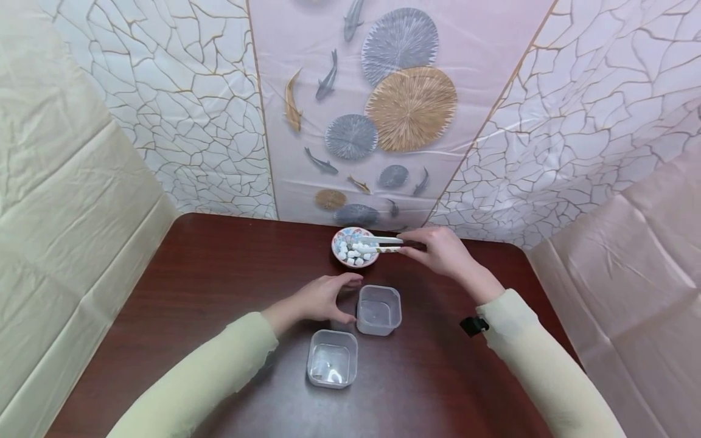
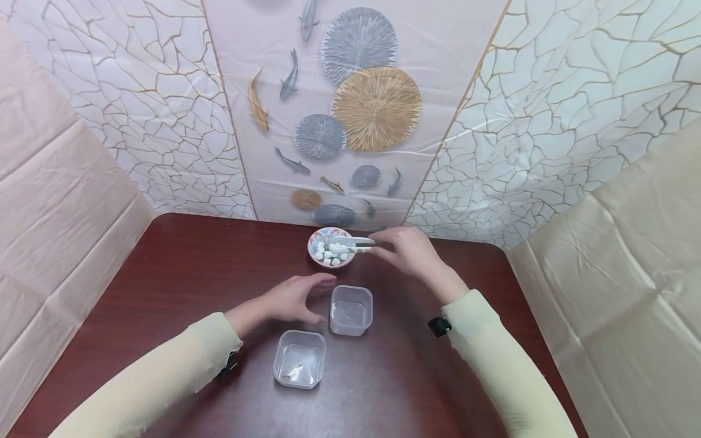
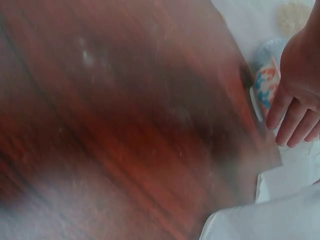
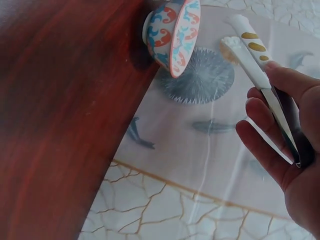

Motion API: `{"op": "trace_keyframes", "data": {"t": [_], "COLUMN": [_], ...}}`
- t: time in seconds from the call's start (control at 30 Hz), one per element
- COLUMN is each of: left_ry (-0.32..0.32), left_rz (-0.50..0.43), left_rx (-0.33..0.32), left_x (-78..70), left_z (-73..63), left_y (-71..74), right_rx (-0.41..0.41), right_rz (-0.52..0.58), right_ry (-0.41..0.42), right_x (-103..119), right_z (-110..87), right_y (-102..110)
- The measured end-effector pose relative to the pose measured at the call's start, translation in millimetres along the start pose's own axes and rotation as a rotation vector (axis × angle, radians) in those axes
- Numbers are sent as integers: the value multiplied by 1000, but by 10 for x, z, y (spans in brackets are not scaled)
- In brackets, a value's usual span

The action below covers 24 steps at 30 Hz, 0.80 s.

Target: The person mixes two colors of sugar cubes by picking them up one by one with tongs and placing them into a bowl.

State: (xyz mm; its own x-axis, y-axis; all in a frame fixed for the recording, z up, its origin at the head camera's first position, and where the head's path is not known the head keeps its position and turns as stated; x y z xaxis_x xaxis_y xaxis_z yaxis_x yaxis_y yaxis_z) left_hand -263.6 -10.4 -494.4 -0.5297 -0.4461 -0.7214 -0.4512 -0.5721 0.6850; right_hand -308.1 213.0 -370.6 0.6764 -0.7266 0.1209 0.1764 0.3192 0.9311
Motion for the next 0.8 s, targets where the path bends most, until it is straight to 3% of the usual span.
{"op": "trace_keyframes", "data": {"t": [0.23,0.37,0.57,0.8], "left_ry": [22,79,131,149], "left_rz": [77,144,238,321], "left_rx": [-81,-115,-163,-212], "left_x": [-17,23,101,188], "left_z": [-159,-300,-558,-907], "left_y": [307,468,691,856], "right_rx": [-74,-80,-78,-40], "right_rz": [41,34,29,45], "right_ry": [-86,-131,-192,-222], "right_x": [-102,-170,-298,-447], "right_z": [-283,-441,-675,-917], "right_y": [104,131,118,-60]}}
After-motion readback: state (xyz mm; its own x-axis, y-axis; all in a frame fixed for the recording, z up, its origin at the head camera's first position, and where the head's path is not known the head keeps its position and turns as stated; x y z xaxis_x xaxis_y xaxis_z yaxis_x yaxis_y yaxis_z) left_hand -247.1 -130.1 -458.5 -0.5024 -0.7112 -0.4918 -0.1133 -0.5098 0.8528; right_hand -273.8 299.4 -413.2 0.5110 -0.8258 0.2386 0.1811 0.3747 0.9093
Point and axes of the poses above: each hand's wrist, its own z-axis towards the middle knuckle, its own y-axis out of the back of the hand, x = y × z, the point moved 6 cm from there along z, towards the middle knuckle, and after that the axes turned 2 degrees about -z, right-handed, at the moved point
